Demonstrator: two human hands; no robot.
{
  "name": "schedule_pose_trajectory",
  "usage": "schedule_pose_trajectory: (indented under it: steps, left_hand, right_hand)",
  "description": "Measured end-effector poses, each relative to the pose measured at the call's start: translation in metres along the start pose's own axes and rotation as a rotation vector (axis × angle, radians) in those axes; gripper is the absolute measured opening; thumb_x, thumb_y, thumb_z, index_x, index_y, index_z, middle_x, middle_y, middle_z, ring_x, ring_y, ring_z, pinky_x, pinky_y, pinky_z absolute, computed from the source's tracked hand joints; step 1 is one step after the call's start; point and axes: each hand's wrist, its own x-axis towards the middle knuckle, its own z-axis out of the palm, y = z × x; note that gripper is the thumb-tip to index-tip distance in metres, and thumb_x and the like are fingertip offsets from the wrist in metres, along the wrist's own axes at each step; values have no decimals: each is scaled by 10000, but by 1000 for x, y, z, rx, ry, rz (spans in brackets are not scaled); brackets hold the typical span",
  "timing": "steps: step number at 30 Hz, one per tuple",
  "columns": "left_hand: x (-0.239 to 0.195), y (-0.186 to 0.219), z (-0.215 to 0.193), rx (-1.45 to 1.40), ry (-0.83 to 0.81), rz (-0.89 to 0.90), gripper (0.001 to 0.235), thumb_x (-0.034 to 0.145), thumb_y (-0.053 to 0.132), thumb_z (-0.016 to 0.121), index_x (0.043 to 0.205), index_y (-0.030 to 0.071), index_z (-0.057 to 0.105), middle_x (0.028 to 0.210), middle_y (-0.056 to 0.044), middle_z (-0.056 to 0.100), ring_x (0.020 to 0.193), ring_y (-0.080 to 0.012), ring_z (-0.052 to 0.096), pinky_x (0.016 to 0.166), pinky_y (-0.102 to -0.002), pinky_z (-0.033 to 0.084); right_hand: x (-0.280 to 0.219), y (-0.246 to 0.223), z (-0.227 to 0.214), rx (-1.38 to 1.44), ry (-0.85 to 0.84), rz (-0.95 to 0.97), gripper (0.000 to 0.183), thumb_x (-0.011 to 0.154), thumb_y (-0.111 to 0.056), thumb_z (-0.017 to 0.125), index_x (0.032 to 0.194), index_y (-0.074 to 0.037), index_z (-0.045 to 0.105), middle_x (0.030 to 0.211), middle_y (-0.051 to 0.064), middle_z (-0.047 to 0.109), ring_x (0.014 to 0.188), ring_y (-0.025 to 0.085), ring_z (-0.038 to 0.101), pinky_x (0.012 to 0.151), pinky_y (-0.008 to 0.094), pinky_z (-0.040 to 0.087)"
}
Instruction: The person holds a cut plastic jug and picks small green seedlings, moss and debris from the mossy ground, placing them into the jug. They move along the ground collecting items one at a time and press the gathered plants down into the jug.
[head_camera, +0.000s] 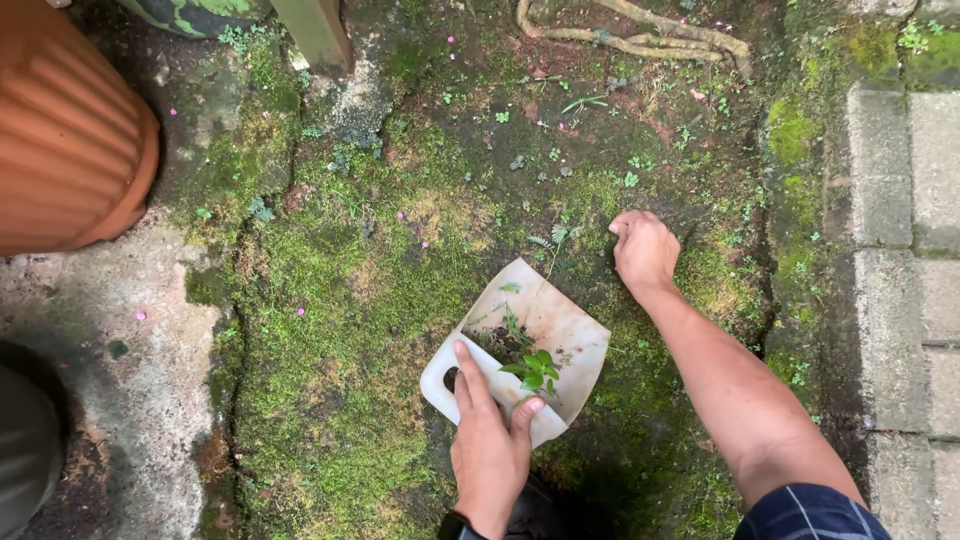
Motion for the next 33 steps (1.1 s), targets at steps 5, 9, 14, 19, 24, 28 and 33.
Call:
schedule_pose_trajectory:
  steps: [5,9,14,19,24,28,33]
  left_hand:
    - [1,1,-1,-18,5,-7,1209,829,398,740,1623,134,-134,1525,-204,361,1064,-405,683,834,-483,576]
    - [-1,3,-4,14,-26,-29,1205,839,412,735,1627,151,-138,1547,-214,331,1067,-402,684,847,-481,577]
    - [-2,3,-5,-2,-16,-25,1209,826,401,736,1621,153,-141,1539,-195,357,1076,-393,682,843,-481,578]
    - [-2,0,-4,-17,-2,-6,1217,827,399,743,1625,142,-139,1528,-209,351,1079,-397,677,850,-480,576]
    - [-3,-1,-4,1,-6,-13,1214,825,418,746,1621,145,-130,1537,-200,349,1052,-395,693,852,-481,575]
    - [-2,2,-3,-4,-2,-13,1214,827,408,749,1620,144,-131,1531,-208,347,1042,-402,693,833,-485,579]
    - [7,6,0,-18,47,3,1165,837,350,733,1623,132,-98,1538,-180,370,1008,-448,677,802,-509,566]
  right_hand:
    - [-23,-46,-49,84,-116,11,97,969,-181,716,986,-130,797,980,108,763,776,297,725,732,436,579]
    - [-40,-52,-64,100,-315,128,315,917,-258,734,1215,-158,721,990,100,778,774,296,751,747,438,578]
    - [-33,-32,-30,104,-90,-50,251,889,-216,760,1124,-131,780,1032,133,766,844,327,727,763,451,573]
    - [-25,-38,-19,35,-95,7,96,951,-160,715,961,-140,809,964,113,760,851,328,716,783,457,575]
    - [-36,-48,-29,33,-98,-21,135,957,-58,641,909,-89,763,989,118,753,808,299,716,768,433,581]
    - [-74,-85,-75,242,-147,-72,137,993,-125,645,924,-109,763,988,79,761,755,222,733,697,371,609]
    - [-110,-103,-115,441,-376,-475,205,889,-169,753,1082,-124,807,1042,61,797,793,190,764,726,348,603]
